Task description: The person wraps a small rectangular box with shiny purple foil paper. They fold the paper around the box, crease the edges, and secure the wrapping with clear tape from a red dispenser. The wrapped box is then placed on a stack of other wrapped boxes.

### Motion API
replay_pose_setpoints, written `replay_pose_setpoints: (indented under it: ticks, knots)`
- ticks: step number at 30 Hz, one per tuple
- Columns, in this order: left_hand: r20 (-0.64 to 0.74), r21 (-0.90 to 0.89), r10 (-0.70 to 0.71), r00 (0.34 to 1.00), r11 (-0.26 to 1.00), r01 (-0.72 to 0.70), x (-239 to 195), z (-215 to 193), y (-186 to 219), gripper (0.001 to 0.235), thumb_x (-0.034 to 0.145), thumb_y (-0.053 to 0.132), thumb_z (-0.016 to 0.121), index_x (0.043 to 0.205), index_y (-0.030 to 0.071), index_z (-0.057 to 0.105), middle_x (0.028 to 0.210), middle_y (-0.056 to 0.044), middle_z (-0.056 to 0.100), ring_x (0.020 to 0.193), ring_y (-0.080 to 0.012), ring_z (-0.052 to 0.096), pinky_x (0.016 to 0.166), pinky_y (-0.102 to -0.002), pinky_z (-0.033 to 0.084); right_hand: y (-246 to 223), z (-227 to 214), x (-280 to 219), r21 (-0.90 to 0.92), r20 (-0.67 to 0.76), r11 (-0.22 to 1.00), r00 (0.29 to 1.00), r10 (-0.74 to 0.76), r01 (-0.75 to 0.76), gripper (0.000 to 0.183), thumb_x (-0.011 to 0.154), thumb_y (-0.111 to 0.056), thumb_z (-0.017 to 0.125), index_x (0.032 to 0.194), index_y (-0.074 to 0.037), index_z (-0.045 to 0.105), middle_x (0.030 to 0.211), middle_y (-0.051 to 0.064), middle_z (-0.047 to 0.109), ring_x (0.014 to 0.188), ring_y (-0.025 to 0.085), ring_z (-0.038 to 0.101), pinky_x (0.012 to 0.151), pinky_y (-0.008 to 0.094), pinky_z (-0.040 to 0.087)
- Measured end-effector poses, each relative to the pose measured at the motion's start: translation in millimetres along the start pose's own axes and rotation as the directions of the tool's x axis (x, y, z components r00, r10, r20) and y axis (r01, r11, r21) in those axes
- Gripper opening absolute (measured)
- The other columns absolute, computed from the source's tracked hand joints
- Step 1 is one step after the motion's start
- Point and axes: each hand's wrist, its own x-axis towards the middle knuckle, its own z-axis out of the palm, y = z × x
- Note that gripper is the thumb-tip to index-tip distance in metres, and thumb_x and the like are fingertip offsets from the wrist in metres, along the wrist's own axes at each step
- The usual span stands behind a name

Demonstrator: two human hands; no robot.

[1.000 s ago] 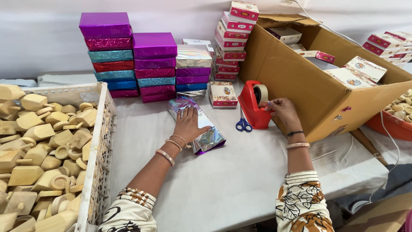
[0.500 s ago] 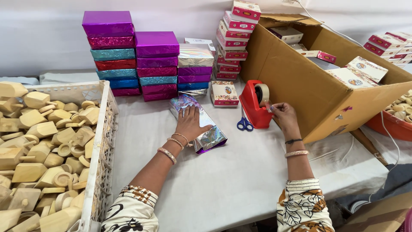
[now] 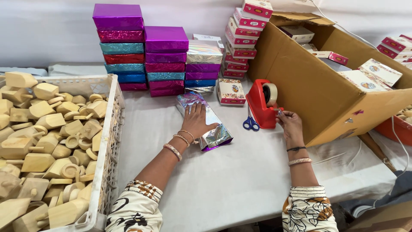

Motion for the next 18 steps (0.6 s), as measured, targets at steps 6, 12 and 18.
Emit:
replay_pose_setpoints:
  ticks: [6,12,18]
  knots:
    - [-0.015,-0.016,-0.005,1.0,1.0,0.005,-0.3,-2.5,0.7,0.109,0.081,0.075,0.061,0.147,-0.01,0.039,0.151,-0.026,0.04,0.145,-0.0383,0.031,0.12,-0.055,0.017,10.0,-7.5,4.5,0.108,0.062,0.987,0.992,0.11,-0.116,0.012,0.098,-0.012,0.07,0.104,-0.003,0.066,0.097,0.004,0.07,0.081,0.012,0.067,0.076,0.024,0.06]
    - [0.005,-0.018,-0.005,1.0,1.0,0.005,0.1,-2.3,1.0,0.11,0.081,0.077,0.06,0.147,-0.009,0.039,0.152,-0.026,0.039,0.146,-0.0374,0.03,0.121,-0.056,0.015,18.1,-2.7,-3.7,0.116,0.106,0.984,0.986,0.125,-0.137,0.013,0.101,-0.014,0.069,0.107,-0.002,0.065,0.097,0.004,0.069,0.083,0.013,0.066,0.08,0.024,0.06]
    - [0.041,-0.03,-0.033,0.999,0.999,0.034,-1.0,-2.6,2.0,0.111,0.081,0.077,0.059,0.15,-0.007,0.036,0.156,-0.026,0.035,0.148,-0.038,0.026,0.121,-0.055,0.014,3.4,77.4,-69.1,-0.178,0.379,0.97,0.898,0.225,-0.168,0.011,0.096,-0.008,0.067,0.106,-0.004,0.064,0.094,0.004,0.069,0.081,0.013,0.066,0.077,0.028,0.058]
